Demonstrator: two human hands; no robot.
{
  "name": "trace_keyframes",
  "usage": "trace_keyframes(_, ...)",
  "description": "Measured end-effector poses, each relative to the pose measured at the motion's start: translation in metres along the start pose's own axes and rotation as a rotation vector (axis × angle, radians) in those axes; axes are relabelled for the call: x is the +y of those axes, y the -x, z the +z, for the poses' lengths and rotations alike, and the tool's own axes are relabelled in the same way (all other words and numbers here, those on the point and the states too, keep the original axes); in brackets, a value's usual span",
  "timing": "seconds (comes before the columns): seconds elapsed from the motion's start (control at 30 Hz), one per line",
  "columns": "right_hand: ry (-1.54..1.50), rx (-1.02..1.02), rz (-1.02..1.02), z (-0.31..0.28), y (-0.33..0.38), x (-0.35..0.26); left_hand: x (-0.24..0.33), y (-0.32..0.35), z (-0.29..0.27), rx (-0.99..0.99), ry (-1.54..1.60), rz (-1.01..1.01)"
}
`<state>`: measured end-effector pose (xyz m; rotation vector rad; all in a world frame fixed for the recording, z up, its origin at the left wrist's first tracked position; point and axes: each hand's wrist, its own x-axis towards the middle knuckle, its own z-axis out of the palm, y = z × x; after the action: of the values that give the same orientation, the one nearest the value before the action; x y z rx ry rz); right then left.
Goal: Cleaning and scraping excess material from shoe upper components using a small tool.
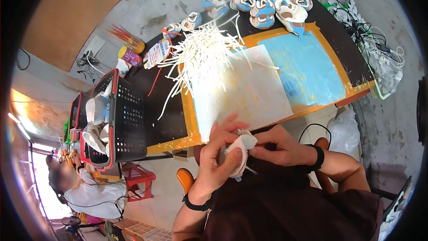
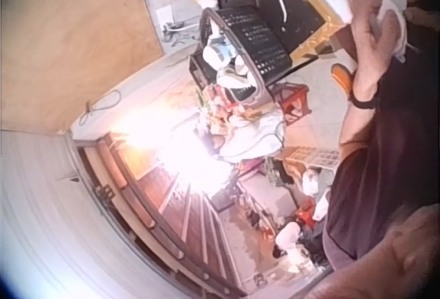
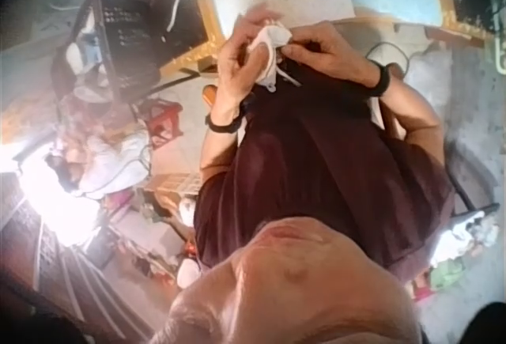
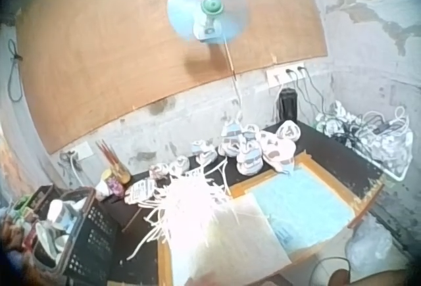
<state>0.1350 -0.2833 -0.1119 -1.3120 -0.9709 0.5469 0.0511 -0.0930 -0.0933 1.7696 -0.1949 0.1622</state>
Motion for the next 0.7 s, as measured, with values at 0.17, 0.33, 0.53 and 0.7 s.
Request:
trace_keyframes(0.17,-0.460,-0.088,0.262,0.008,0.026,0.015,0.015,0.017,0.010,-0.106,0.112,-0.169)
trace_keyframes(0.33,-0.911,-0.177,0.506,0.017,0.040,0.021,0.025,0.025,0.014,-0.212,0.337,-0.332)
trace_keyframes(0.53,-1.003,-0.133,0.579,0.030,0.048,0.016,0.019,0.041,0.027,-0.092,-0.240,-0.146)
trace_keyframes(0.7,0.188,0.090,-0.036,0.038,0.055,0.002,0.017,0.056,0.039,-0.027,-0.091,-0.268)
